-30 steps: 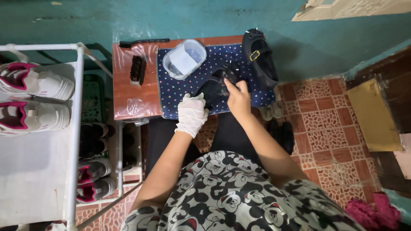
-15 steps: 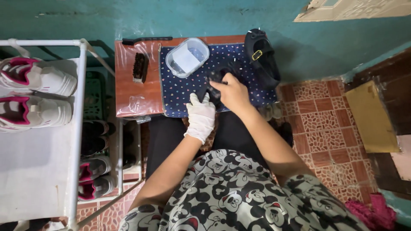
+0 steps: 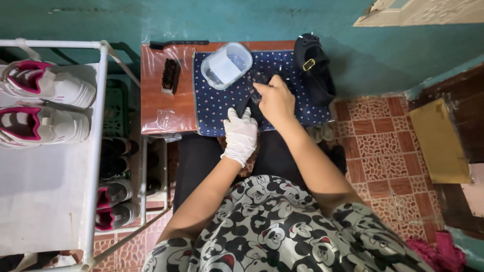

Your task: The person cleans a pair of black shoes using a brush and a cloth. They scrub the soles and uppers of both shoes, wipe them down, and then place them on a nearby shoe rack.

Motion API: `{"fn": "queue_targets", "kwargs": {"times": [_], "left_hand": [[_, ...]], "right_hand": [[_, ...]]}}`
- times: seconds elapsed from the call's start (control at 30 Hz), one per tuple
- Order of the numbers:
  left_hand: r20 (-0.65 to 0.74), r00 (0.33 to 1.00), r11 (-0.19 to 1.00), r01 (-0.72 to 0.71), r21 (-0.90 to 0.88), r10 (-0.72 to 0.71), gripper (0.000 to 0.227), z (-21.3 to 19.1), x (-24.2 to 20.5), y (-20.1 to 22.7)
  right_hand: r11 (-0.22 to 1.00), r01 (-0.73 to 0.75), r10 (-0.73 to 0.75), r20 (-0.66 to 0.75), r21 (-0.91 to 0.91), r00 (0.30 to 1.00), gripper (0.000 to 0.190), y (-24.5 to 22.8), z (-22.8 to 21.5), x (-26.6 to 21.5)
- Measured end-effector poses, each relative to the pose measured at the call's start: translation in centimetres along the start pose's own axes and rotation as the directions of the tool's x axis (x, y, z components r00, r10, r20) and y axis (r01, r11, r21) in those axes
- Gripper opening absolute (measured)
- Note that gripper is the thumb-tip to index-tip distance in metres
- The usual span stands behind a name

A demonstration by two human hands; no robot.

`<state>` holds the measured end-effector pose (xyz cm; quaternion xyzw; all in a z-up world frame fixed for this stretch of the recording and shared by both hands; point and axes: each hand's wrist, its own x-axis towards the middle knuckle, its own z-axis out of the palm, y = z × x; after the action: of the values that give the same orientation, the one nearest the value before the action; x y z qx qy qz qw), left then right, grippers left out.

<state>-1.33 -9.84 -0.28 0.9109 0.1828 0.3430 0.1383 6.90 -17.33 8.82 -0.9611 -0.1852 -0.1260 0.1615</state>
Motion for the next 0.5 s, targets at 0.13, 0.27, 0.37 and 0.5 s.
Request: {"fn": "queue_targets", "kwargs": {"times": [0.13, 0.27, 0.37, 0.5], "left_hand": [[0.02, 0.978, 0.978, -0.208, 0.008, 0.208, 0.03, -2.8, 2.5, -3.2], [0.161, 0.936, 0.904, -0.242, -0.353, 0.313, 0.062, -4.1, 2.9, -5.8], [0.38, 0.922, 0.878, 0.121, -0.463, 0.073, 0.102, -7.5, 5.3, -4.7], [0.745, 0.667, 0.961, 0.205, -0.187, 0.003, 0.121, -6.7, 7.4, -5.2]], "right_hand": [[0.956, 0.069, -0.036, -0.12, 0.284, 0.992, 0.03, 0.9, 0.0, -0.9], [0.841, 0.123, -0.006, -0.219, 0.526, 0.976, 0.036, 3.0, -2.5, -0.1], [0.753, 0.1, 0.019, -0.174, 0.65, 0.985, 0.036, 3.0, -3.1, -0.4], [0.822, 0.081, -0.081, -0.024, 0.564, 0.996, 0.031, 1.9, 1.6, -1.2]]}}
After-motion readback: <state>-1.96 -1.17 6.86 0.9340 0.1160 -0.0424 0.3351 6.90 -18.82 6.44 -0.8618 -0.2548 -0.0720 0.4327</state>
